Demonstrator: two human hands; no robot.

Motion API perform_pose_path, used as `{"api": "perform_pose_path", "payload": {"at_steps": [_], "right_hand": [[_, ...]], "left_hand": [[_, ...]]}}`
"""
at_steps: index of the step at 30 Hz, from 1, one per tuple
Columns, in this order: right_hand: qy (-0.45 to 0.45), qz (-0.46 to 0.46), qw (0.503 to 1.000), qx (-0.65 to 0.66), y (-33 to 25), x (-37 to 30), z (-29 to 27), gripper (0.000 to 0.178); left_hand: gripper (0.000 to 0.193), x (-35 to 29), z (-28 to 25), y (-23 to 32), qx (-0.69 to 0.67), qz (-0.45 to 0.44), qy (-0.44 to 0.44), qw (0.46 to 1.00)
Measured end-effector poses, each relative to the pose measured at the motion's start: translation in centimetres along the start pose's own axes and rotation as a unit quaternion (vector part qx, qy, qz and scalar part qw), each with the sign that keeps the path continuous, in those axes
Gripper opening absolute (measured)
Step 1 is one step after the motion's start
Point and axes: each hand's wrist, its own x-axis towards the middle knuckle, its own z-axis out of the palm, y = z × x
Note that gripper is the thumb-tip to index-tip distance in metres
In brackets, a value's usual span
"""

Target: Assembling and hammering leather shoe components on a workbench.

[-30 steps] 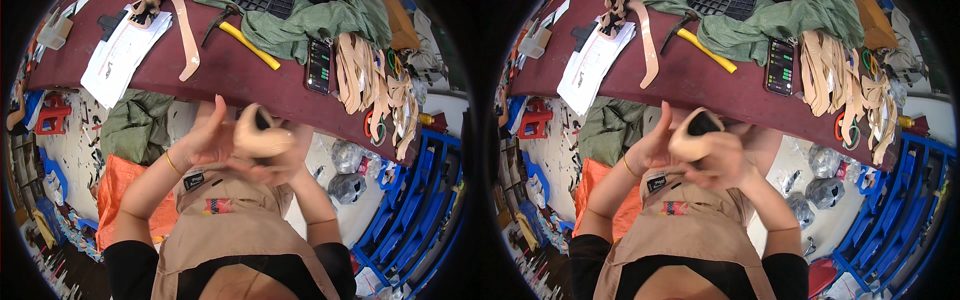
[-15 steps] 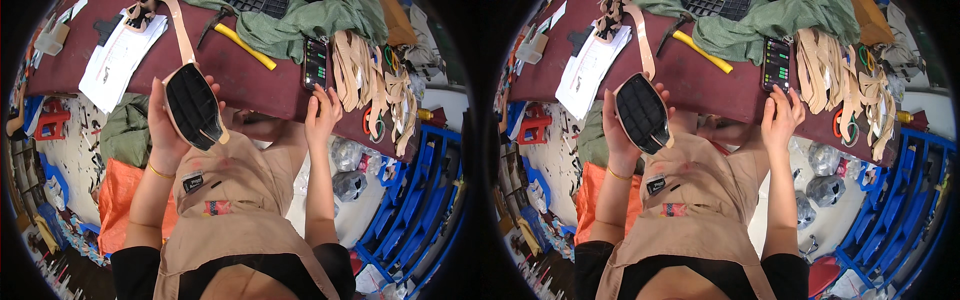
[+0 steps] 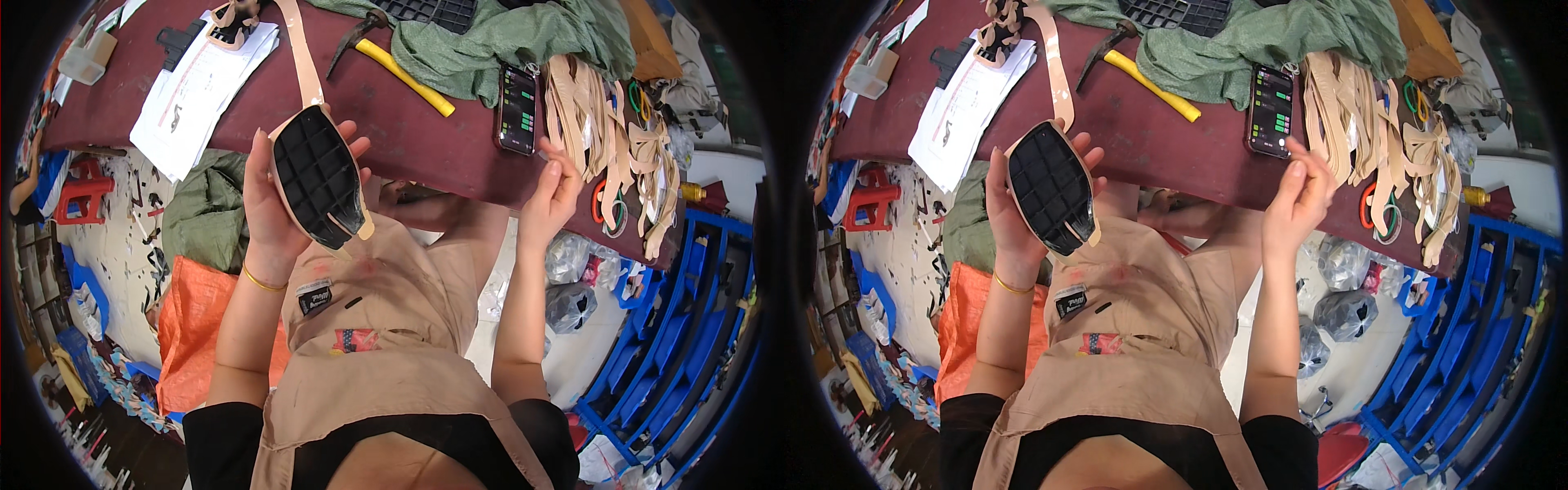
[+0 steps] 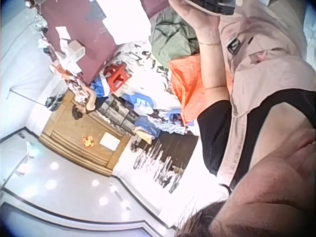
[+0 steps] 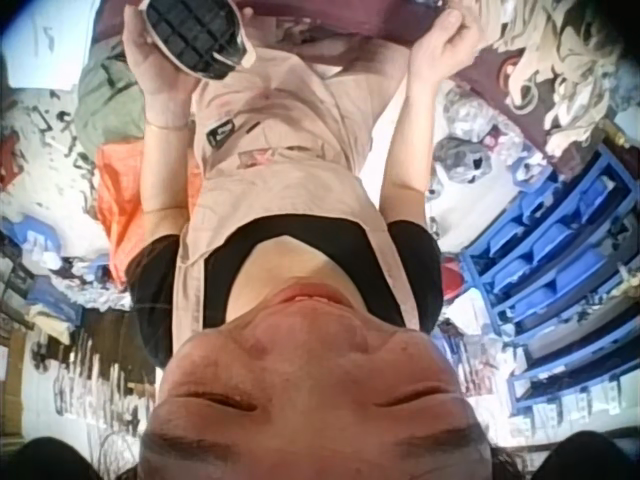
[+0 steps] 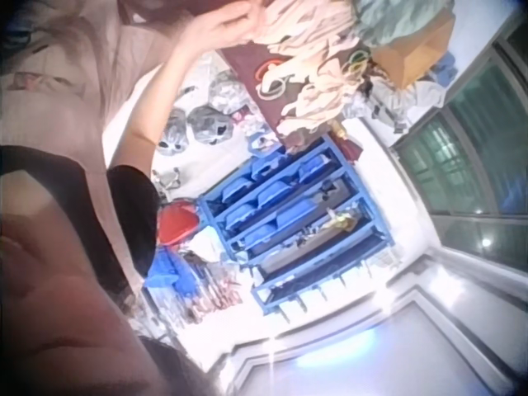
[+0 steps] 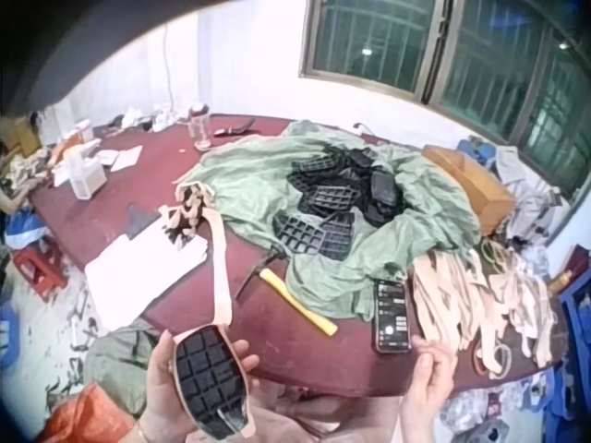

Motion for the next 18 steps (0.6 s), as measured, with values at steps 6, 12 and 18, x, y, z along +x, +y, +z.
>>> {"api": "perform_pose_path", "payload": {"at_steps": [6,12,18], "right_hand": [[-0.498,0.392,0.615,0.469,-6.6,-5.4,2.5,0.047],[-0.525,0.352,0.639,0.437,-8.6,-6.7,4.7,0.036],[-0.513,0.384,0.631,0.436,-9.3,-8.1,4.2,0.026]], "left_hand": [[0.079,1.1,1.5,-1.3,0.060,-0.022,-0.108,0.992],[0.090,1.1,2.1,-1.3,0.372,0.062,-0.115,0.919],[0.071,0.1,1.1,-1.2,0.253,0.104,-0.100,0.957]]}}
